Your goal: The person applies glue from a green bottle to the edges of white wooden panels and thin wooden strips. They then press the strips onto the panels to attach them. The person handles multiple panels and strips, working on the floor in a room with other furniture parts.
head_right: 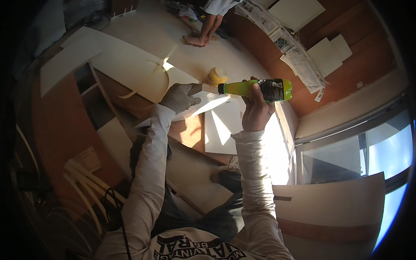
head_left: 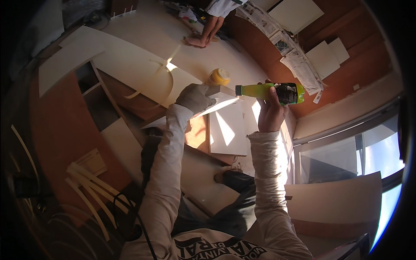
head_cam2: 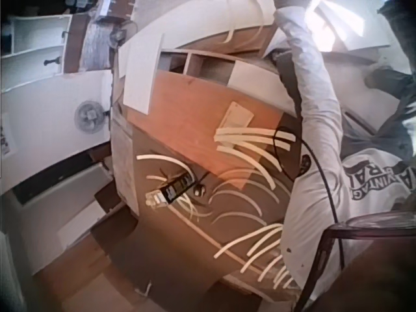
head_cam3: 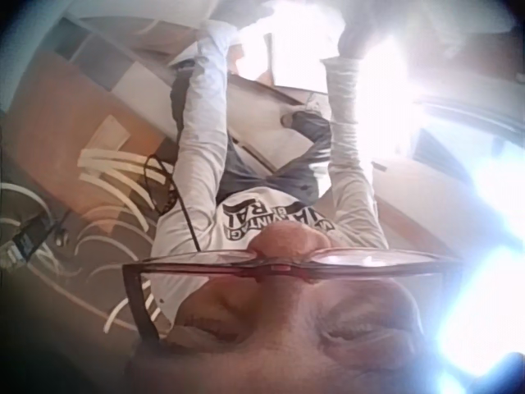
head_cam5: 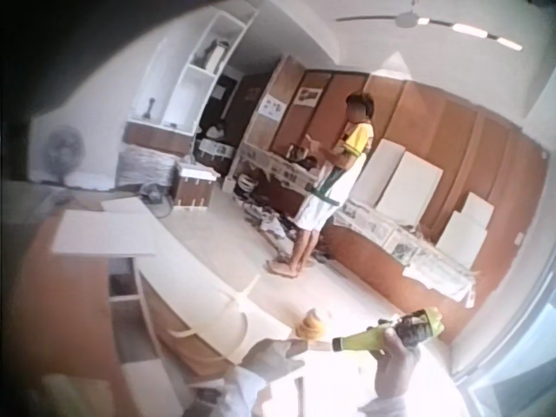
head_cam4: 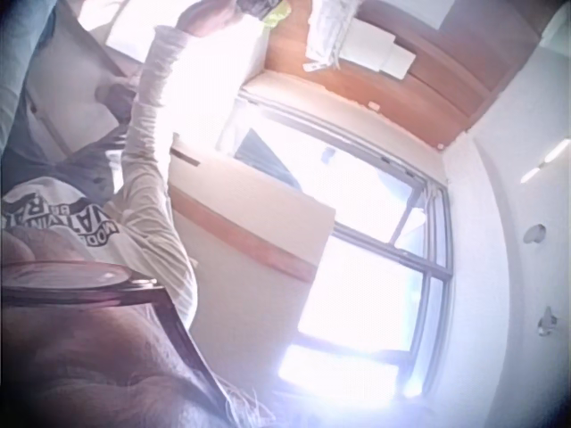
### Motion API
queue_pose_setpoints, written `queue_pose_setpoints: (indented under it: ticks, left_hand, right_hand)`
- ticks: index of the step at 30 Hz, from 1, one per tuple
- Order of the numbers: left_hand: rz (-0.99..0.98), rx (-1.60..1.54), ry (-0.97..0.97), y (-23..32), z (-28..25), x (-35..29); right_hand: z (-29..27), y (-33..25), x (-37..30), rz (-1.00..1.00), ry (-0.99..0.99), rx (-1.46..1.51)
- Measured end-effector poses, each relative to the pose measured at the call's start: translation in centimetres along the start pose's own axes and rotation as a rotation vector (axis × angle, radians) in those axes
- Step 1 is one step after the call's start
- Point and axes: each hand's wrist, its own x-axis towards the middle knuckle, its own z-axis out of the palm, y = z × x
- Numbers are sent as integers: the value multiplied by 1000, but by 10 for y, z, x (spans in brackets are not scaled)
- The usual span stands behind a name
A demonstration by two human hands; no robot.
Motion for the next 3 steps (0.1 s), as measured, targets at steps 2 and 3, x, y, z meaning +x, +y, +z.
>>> queue_pose_setpoints:
  ticks: [2, 3]
  left_hand:
    - [24, 51, 4, -6, 3, 3]
    - [43, 76, 11, -7, 3, 6]
  right_hand:
    - [-1, -4, 3, 29, -22, -27]
    - [-1, -8, 6, 15, -23, -33]
